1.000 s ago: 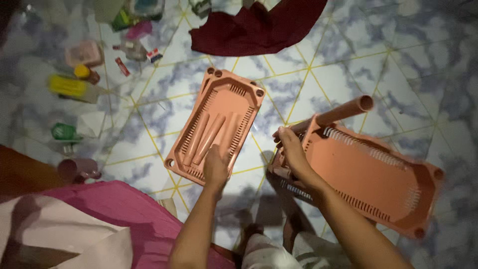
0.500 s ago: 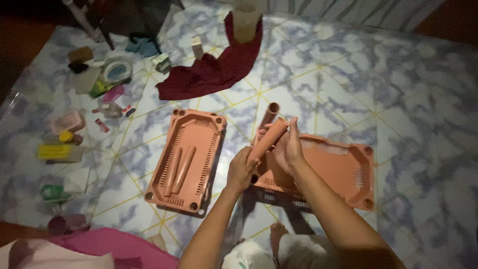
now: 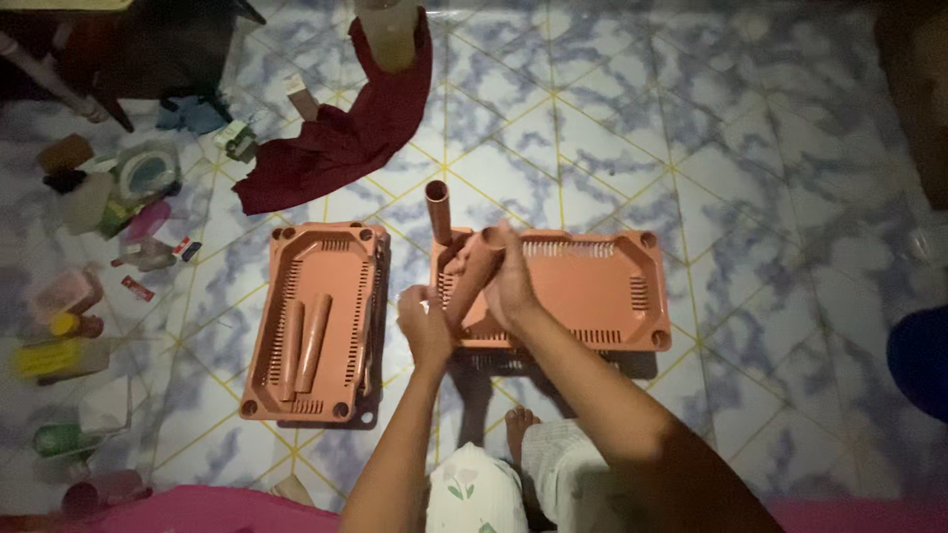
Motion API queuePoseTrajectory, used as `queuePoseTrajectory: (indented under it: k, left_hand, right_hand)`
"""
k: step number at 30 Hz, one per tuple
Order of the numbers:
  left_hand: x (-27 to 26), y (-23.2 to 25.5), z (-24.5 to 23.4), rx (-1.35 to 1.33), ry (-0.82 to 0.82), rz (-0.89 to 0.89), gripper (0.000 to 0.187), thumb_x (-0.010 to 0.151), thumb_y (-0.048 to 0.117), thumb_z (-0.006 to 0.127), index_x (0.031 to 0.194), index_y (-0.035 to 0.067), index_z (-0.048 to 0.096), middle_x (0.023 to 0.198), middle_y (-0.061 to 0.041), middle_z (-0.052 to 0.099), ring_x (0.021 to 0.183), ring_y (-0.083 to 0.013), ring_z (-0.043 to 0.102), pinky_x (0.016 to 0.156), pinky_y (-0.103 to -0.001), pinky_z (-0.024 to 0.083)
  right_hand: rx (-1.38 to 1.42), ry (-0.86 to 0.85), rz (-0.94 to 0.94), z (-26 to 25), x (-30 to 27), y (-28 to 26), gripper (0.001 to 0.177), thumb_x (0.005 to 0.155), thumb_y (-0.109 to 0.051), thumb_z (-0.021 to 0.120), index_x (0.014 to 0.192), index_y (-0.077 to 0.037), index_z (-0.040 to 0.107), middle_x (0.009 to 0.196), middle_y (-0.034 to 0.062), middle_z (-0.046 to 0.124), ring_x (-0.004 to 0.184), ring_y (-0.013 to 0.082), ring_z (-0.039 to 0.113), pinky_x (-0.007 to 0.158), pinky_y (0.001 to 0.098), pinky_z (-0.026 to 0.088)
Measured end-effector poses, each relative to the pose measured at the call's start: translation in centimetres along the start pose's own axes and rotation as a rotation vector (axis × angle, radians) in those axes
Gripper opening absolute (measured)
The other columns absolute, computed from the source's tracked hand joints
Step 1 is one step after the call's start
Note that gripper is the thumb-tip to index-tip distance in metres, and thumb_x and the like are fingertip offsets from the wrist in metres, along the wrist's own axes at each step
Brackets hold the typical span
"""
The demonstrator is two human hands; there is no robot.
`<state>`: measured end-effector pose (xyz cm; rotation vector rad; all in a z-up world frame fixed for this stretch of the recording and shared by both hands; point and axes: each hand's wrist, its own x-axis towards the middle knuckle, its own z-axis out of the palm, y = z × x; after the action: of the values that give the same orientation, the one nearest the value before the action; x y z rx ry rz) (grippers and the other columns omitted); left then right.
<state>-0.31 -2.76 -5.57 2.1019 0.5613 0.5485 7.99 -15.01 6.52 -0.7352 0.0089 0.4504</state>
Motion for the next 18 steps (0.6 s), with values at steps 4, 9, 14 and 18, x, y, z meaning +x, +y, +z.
queuePoseTrajectory:
  k: [4,9,14,18]
  left_hand:
    - [-1.6,-4.1,-0.4,0.117,-0.026,-0.184,0.04,0.105,0.039,0.051,0.109,0.0,0.06,0.11,-0.022,0.059,0.106,-0.0397,0.055,0.095,-0.05,0.041]
    - [-3.0,-8.2,1.0,-0.145,-0.218,-0.534,0.045,0.106,0.04,0.044,0.117,-0.001,0.057,0.118,-0.021,0.054,0.107,-0.0355,0.057,0.097,-0.047,0.044]
    - [-3.2,-11.3,2.9,-0.181,-0.179,-0.523,0.043,0.104,0.037,0.046,0.12,0.0,0.058,0.119,-0.021,0.054,0.107,-0.0358,0.056,0.095,-0.047,0.044]
    - [-3.0,-11.9,3.9,-0.157,-0.13,-0.534,0.04,0.101,0.036,0.051,0.117,0.001,0.062,0.116,-0.022,0.059,0.103,-0.0344,0.059,0.092,-0.046,0.047]
  right_hand:
    - [-0.171,-0.019,-0.023,0.3,-1.6,1.6,0.052,0.106,-0.054,0.041,0.088,-0.008,0.058,0.079,0.0066,0.061,0.079,0.0185,0.061,0.082,0.0359,0.051]
    - [-0.085,-0.039,0.084,-0.2,-2.9,4.1,0.046,0.104,-0.047,0.045,0.083,-0.009,0.06,0.077,0.0061,0.061,0.074,0.0176,0.06,0.074,0.0354,0.052]
    - [-0.091,0.105,0.146,-1.2,-3.2,6.0,0.043,0.101,-0.047,0.042,0.086,-0.011,0.059,0.078,0.0056,0.061,0.074,0.0183,0.06,0.072,0.0362,0.052]
    - [-0.136,0.016,0.045,-2.1,-3.0,6.1,0.05,0.103,-0.05,0.037,0.083,-0.009,0.056,0.075,0.0085,0.059,0.074,0.02,0.06,0.075,0.0377,0.054]
